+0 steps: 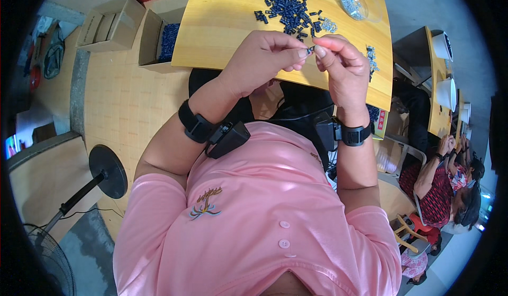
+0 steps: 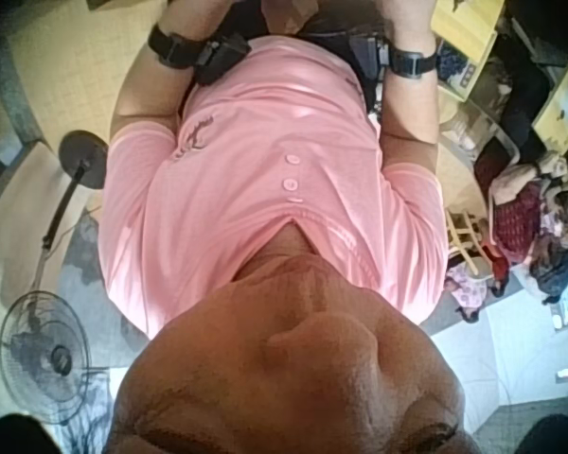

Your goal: Assembling small black and silver plastic or rubber components at a workstation.

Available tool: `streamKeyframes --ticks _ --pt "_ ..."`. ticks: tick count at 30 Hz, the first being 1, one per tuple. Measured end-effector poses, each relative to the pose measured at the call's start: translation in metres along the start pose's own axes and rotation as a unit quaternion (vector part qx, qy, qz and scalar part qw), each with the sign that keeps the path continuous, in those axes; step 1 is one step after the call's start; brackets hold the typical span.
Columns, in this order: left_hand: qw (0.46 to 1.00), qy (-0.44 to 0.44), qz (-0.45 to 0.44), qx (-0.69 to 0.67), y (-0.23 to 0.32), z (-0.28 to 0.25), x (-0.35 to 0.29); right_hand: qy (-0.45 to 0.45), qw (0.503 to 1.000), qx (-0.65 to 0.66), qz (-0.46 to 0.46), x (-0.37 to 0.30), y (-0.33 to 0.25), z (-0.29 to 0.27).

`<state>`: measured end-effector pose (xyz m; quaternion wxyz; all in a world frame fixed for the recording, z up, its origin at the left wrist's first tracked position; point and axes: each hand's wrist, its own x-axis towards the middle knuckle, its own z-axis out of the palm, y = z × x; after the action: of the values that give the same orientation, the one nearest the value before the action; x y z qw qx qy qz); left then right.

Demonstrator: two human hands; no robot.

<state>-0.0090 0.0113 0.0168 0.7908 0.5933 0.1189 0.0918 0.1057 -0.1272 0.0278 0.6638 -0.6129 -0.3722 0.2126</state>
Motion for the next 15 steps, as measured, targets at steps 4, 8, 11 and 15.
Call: streamKeyframes --ticks 4,8,11,15 --pt "1.000 0.000 -0.010 -0.025 -0.0031 0.0000 0.0003 0.011 1.000 0.014 0.016 -0.0020 0.0024 0.0009" --pt "0.999 -0.002 -0.017 -0.029 -0.0042 -0.0004 0.0006 0.010 1.000 0.021 0.009 -0.0028 0.0034 -0.0002" --pt "1.000 -0.004 -0.016 -0.016 -0.0041 -0.0010 0.0006 0.006 1.000 -0.002 0.000 -0.0031 0.0032 -0.0010" --pt "1.000 -0.001 -0.012 -0.027 -0.0030 0.0012 0.0009 0.004 1.000 -0.022 -0.009 -0.0040 0.0039 -0.0032"
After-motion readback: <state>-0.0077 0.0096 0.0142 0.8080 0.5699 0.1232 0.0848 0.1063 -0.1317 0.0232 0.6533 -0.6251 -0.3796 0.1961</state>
